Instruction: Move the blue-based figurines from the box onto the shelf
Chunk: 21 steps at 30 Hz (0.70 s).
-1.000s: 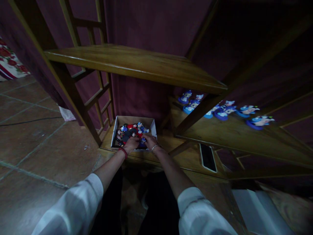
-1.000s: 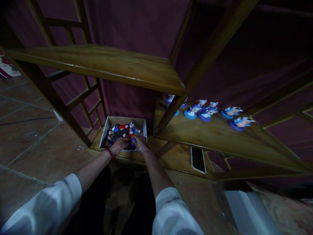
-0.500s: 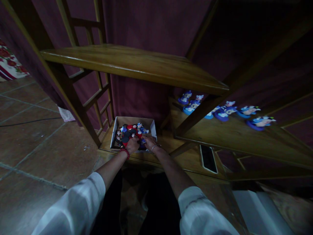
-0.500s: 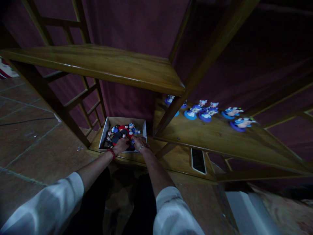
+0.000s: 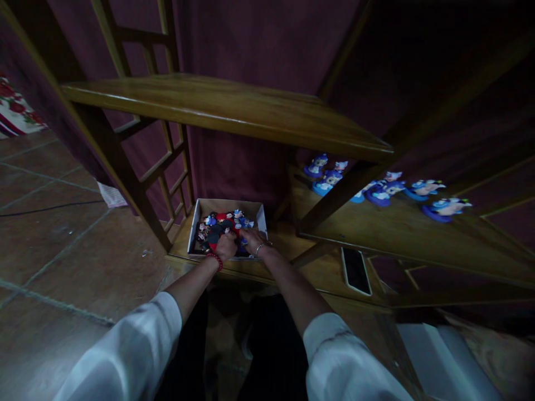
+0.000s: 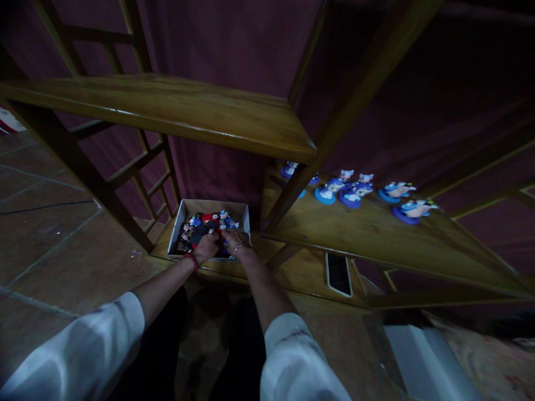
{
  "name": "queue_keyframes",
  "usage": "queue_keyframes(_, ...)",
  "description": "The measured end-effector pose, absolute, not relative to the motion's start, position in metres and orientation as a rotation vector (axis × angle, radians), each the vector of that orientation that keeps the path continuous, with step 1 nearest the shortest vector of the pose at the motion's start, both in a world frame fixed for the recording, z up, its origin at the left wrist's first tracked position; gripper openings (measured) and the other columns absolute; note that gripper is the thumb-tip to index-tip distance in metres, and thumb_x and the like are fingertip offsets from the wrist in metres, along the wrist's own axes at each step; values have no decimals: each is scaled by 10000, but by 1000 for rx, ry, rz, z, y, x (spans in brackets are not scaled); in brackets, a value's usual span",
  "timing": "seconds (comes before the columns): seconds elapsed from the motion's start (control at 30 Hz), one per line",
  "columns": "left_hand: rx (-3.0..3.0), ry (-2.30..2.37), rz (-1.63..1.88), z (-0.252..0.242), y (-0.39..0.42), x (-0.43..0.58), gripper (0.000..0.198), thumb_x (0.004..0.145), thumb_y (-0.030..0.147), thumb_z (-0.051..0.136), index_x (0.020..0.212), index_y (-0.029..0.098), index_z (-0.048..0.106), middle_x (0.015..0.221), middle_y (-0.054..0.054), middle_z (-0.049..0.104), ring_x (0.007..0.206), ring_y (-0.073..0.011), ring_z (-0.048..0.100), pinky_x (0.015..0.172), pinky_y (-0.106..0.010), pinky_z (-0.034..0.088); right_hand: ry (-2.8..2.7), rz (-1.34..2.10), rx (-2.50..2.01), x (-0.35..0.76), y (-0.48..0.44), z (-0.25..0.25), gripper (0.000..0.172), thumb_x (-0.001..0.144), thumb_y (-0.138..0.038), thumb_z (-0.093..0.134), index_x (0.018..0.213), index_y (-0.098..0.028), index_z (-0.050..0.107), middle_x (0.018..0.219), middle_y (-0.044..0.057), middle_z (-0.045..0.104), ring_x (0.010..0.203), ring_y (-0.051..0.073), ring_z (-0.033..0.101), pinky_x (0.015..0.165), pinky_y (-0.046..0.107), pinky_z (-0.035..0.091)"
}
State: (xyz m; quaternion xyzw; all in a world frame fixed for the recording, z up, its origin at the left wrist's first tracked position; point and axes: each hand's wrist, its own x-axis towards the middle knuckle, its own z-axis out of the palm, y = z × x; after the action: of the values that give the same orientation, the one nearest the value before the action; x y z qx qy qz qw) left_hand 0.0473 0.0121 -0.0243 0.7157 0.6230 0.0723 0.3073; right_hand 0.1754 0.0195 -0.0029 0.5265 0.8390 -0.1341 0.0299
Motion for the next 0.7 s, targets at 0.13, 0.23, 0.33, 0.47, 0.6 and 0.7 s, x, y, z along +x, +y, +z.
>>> queue_keyframes(0.13, 1911, 1646, 210, -23, 11, 47, 287, 707, 140, 483, 968, 158, 601, 960, -77, 634, 924, -156, 567, 786, -209, 416, 2580, -378, 1605, 175, 20, -4, 478, 652, -116, 524, 1109, -238, 464, 1042, 47, 592, 960, 209, 530, 739, 273, 400)
queue_keyframes(0.23, 1919, 1639, 207, -23, 11, 47, 284, 711, 131, 483, 969, 156, 598, 951, -81, 636, 912, -153, 572, 775, -203, 416, 2562, -377, 1605, 175, 20, -4, 499, 650, -124, 524, 1129, -239, 448, 1028, 51, 596, 954, 211, 531, 738, 275, 402)
queue_keyframes(0.33, 1925, 1639, 201, -24, 11, 47, 286, 720, 131, 479, 982, 150, 590, 957, -85, 633, 918, -152, 569, 770, -200, 416, 2566, -375, 1597, 175, 21, -5, 468, 656, -115, 514, 1106, -231, 464, 1032, 56, 594, 948, 210, 530, 739, 277, 403)
queue_keyframes(0.47, 1947, 1635, 187, -23, 11, 48, 297, 717, 126, 476, 995, 143, 581, 972, -91, 628, 917, -157, 570, 774, -207, 419, 2589, -412, 1608, 175, 21, -5, 425, 662, -117, 525, 1075, -209, 485, 1024, 67, 592, 954, 208, 524, 764, 273, 400)
queue_keyframes(0.6, 1952, 1645, 170, -21, 11, 49, 294, 716, 109, 467, 986, 138, 580, 963, -99, 628, 915, -164, 573, 772, -211, 425, 2610, -451, 1634, 174, 21, -7, 416, 661, -92, 521, 1061, -204, 497, 1017, 78, 596, 940, 211, 531, 750, 278, 404)
queue_keyframes(0.7, 1955, 1656, 148, -22, 12, 49, 299, 710, 86, 459, 980, 137, 576, 954, -105, 628, 912, -168, 576, 767, -214, 430, 2619, -425, 1631, 174, 20, -8, 429, 658, -78, 508, 1067, -208, 494, 1024, 73, 597, 926, 207, 540, 730, 272, 409)
